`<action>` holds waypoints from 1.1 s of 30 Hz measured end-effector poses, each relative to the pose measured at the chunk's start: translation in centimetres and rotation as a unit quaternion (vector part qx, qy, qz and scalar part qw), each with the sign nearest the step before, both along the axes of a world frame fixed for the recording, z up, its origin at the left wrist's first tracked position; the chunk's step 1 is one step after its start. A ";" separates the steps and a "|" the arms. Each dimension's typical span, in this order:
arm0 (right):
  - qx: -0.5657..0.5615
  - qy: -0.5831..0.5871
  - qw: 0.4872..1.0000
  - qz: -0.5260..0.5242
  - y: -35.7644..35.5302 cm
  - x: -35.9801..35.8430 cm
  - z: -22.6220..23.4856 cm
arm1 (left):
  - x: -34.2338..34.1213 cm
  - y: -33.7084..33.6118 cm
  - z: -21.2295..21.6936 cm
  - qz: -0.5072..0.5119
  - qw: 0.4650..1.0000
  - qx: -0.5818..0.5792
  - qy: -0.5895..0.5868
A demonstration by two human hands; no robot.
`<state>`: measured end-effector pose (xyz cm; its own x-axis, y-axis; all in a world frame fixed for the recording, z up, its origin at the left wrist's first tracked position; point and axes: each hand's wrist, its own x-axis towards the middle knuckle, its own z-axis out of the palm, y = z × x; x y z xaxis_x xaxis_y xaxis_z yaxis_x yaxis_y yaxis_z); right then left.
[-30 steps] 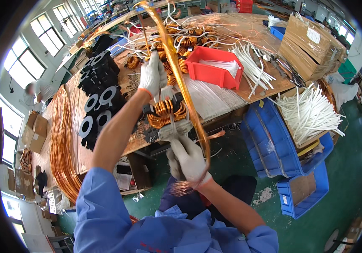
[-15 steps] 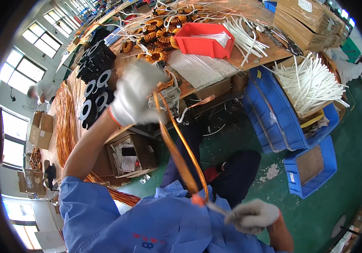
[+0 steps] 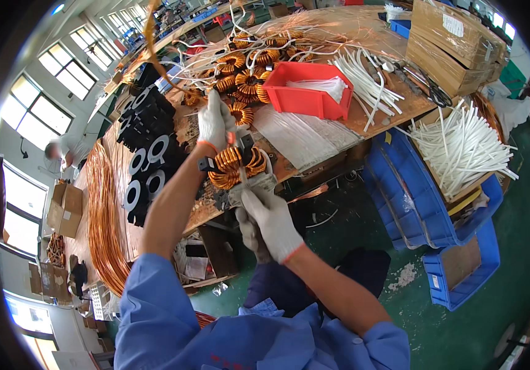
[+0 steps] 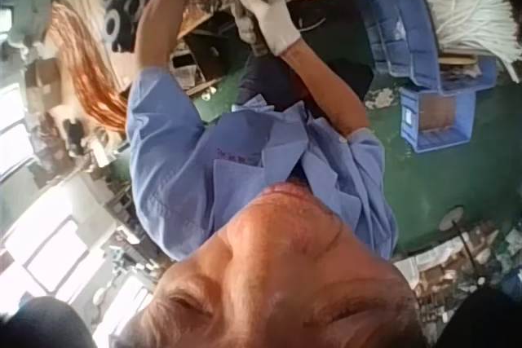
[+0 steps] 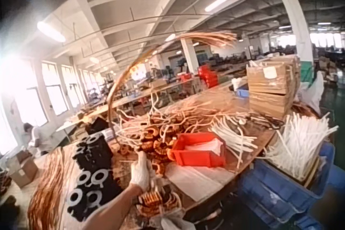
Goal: Assembling copper wire coils and attaching them to a metal frame using plastic tubes and zip ties.
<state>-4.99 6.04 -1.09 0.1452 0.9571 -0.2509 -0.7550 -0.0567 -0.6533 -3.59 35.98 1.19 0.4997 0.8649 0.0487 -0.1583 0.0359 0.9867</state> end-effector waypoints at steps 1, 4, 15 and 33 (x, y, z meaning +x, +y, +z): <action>0.001 0.038 0.999 0.007 1.3 0.8 0.5 | -0.1 0.6 -0.4 0.001 1.000 0.010 -0.002; -0.028 -0.099 0.989 0.108 -3.8 5.6 1.5 | -1.3 1.6 0.8 -0.032 0.983 0.072 0.164; -0.008 -0.007 0.960 0.280 -28.3 5.8 -5.2 | -7.6 -17.1 8.6 -0.386 0.448 0.772 0.234; 0.009 0.117 0.992 -0.038 1.1 -0.7 1.4 | 0.1 -0.5 -0.7 -0.004 0.982 0.177 0.070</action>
<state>-5.64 7.16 0.32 0.1564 0.9505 -0.2683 -0.8874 0.0160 -0.4608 -3.52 35.52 0.45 0.5293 0.8022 0.2761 -0.0209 -0.3130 0.9495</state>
